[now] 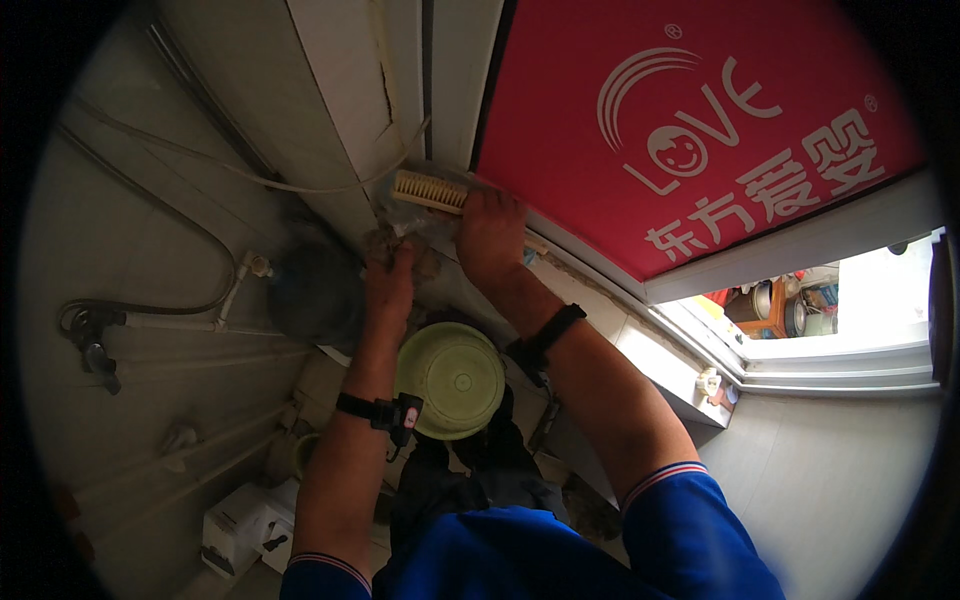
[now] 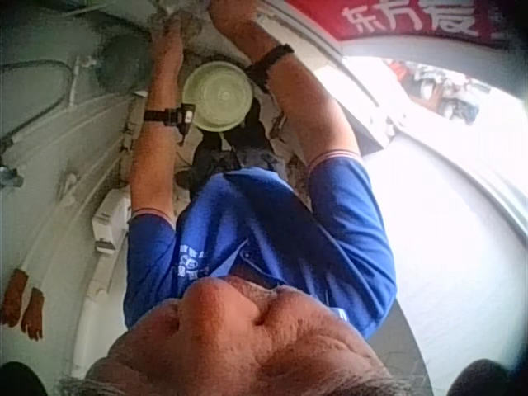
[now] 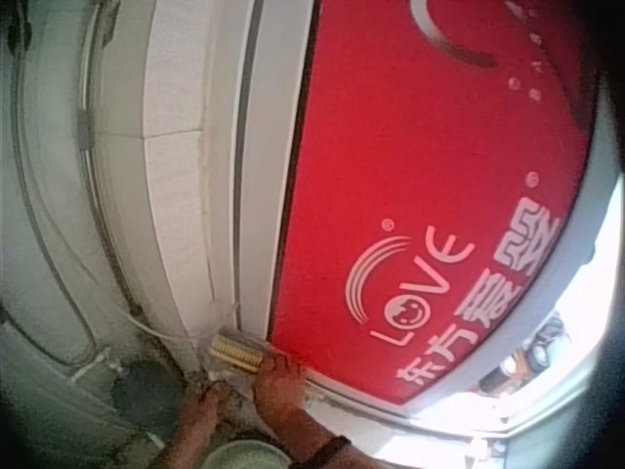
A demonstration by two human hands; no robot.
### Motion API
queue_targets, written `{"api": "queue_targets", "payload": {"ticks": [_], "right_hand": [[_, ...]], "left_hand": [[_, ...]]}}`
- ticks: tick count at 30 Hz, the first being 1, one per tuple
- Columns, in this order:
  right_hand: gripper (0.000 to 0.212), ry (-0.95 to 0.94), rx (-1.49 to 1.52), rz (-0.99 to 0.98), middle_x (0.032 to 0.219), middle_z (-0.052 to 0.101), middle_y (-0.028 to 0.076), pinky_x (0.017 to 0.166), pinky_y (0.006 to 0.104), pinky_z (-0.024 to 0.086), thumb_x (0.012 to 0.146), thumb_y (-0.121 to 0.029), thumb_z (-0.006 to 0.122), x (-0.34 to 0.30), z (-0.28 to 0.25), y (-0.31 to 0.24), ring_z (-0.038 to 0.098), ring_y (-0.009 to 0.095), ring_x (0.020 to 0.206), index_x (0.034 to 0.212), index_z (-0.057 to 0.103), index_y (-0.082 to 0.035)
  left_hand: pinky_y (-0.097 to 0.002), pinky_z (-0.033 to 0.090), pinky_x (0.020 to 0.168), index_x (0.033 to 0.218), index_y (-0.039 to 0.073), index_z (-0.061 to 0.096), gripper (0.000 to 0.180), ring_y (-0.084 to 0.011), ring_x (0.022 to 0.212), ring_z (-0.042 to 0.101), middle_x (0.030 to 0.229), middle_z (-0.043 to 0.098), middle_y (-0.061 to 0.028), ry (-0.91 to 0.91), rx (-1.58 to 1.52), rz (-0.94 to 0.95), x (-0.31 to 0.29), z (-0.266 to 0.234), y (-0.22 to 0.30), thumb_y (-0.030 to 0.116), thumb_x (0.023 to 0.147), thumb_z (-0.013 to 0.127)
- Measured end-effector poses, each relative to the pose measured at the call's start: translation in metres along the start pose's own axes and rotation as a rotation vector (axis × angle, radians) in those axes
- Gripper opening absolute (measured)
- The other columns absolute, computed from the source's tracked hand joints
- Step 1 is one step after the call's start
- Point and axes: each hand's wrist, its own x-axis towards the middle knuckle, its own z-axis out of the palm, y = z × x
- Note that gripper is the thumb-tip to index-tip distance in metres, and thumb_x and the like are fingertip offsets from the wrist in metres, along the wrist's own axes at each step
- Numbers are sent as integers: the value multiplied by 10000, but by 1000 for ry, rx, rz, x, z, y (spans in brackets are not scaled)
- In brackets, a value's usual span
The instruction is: The person wipes a window sill and adjacent wall with a cloth, then scrubs the floor with a brush and rinses the brush in a bucket. The person handles a plastic bag and a brush while cleaning.
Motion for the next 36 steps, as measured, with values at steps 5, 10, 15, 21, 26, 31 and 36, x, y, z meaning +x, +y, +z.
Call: {"api": "queue_targets", "payload": {"ticks": [5, 10, 15, 21, 26, 31, 36], "right_hand": [[354, -250, -42, 62, 1184, 657, 157, 1064, 505, 388, 878, -152, 633, -2, -10, -7, 582, 342, 1172, 1213, 628, -37], [413, -229, -1, 52, 1187, 657, 150, 1059, 507, 389, 861, -161, 637, -5, -6, -8, 587, 340, 1155, 1252, 619, -30], [274, -77, 13, -84, 1018, 677, 131, 1025, 505, 415, 836, -142, 647, -4, 1, 2, 630, 331, 1041, 1094, 633, -49], [255, -27, 109, -139, 954, 667, 146, 899, 491, 487, 778, -77, 699, 3, -7, 7, 639, 355, 970, 1021, 625, -53], [290, -79, 102, -91, 1064, 661, 154, 894, 468, 498, 804, -108, 704, 9, -29, 7, 643, 339, 1023, 1073, 618, -45], [533, -70, 216, -112, 1156, 662, 213, 932, 506, 514, 748, -81, 772, 6, -59, 12, 657, 387, 1062, 1246, 596, -6], [551, -185, 280, 31, 1158, 664, 238, 941, 539, 513, 752, -54, 757, -8, -85, 19, 645, 418, 1084, 1276, 593, -1]], "left_hand": [[-367, 503, 976, 1538, -20, 406, 662, -231, 1169, 598, 1407, 593, -160, -3, -37, -11, -2, 3, 4, 347, 1039, 640], [-356, 523, 907, 1535, -10, 407, 649, -212, 1103, 608, 1384, 601, -150, 24, -20, 2, -2, 5, 2, 335, 1038, 642], [-369, 528, 929, 1545, 11, 399, 662, -236, 1167, 610, 1422, 581, -163, 83, 72, 98, 6, 5, -9, 349, 1032, 645], [-402, 501, 1028, 1608, 25, 295, 745, -278, 1311, 556, 1510, 522, -181, -10, -38, -28, 6, 4, -6, 359, 1035, 635], [-402, 470, 1069, 1487, -18, 499, 518, -258, 1238, 593, 1408, 603, -145, 34, -78, -35, 3, 7, -9, 284, 1076, 593], [-394, 501, 1021, 1461, -20, 513, 473, -248, 1190, 620, 1386, 613, -133, 76, -106, 41, 20, 9, -32, 246, 1076, 582], [-393, 508, 1020, 1452, -21, 516, 476, -242, 1181, 626, 1354, 633, -120, -64, -51, 66, 27, -2, -41, 292, 1095, 548]]}}
